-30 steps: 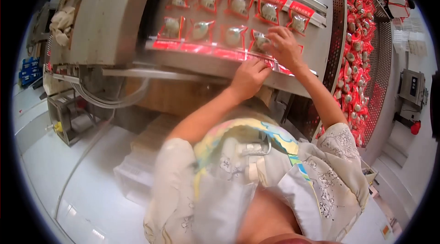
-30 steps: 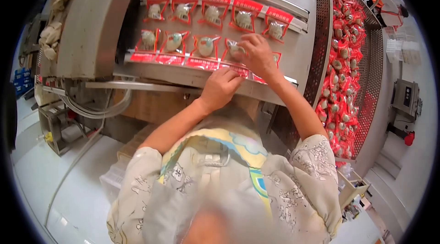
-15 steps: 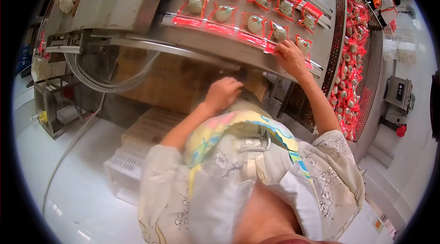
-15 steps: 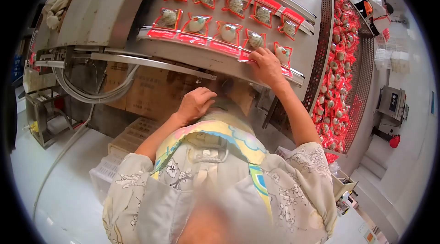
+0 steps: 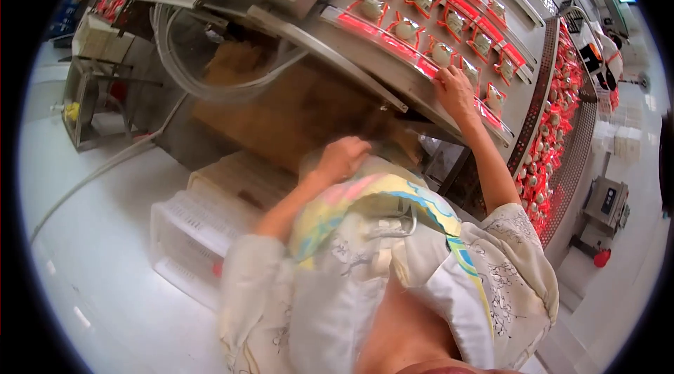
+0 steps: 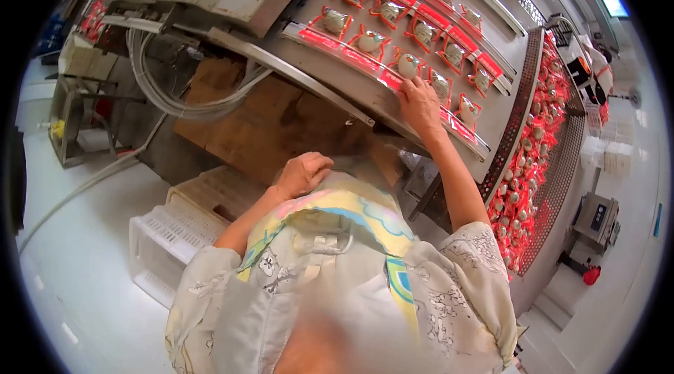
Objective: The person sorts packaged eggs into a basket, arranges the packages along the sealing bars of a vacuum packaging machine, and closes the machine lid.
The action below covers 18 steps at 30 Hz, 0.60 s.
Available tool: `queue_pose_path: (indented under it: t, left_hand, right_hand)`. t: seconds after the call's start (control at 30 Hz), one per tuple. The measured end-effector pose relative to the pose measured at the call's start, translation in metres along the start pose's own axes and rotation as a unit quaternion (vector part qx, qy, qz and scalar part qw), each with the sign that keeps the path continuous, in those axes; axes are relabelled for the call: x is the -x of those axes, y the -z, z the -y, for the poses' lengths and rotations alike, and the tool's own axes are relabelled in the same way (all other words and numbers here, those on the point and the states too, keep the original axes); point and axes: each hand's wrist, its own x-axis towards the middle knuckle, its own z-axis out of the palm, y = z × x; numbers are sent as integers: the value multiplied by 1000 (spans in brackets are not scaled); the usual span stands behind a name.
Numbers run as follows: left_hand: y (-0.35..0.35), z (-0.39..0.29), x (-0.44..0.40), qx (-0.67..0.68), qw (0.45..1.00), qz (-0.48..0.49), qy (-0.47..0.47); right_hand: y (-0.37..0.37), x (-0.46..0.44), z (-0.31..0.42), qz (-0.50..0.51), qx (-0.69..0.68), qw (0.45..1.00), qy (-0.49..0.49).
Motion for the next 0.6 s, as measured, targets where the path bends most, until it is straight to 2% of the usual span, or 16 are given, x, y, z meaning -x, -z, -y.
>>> queue_pose_path:
  t: [0.13,0.2,0.33,0.43,0.6]
  left_hand:
    - [-6,-1,22,-32,997,-28,64]
    - [-10,-9,35,-38,988,12,148]
    - [-38,-26,59,3,963,39,267]
    - [-59,-41,63,20,951,90,296]
    - [-83,-54,73,-7,954,115,276]
  right_hand:
    - [4,22,26,-45,-68,995,57]
    - [0,42,46,-42,-128,987,92]
    - [-22,106,62,94,-240,953,157]
    - [-30,155,55,160,-286,936,131]
    - [-33,218,30,235,-312,920,-44]
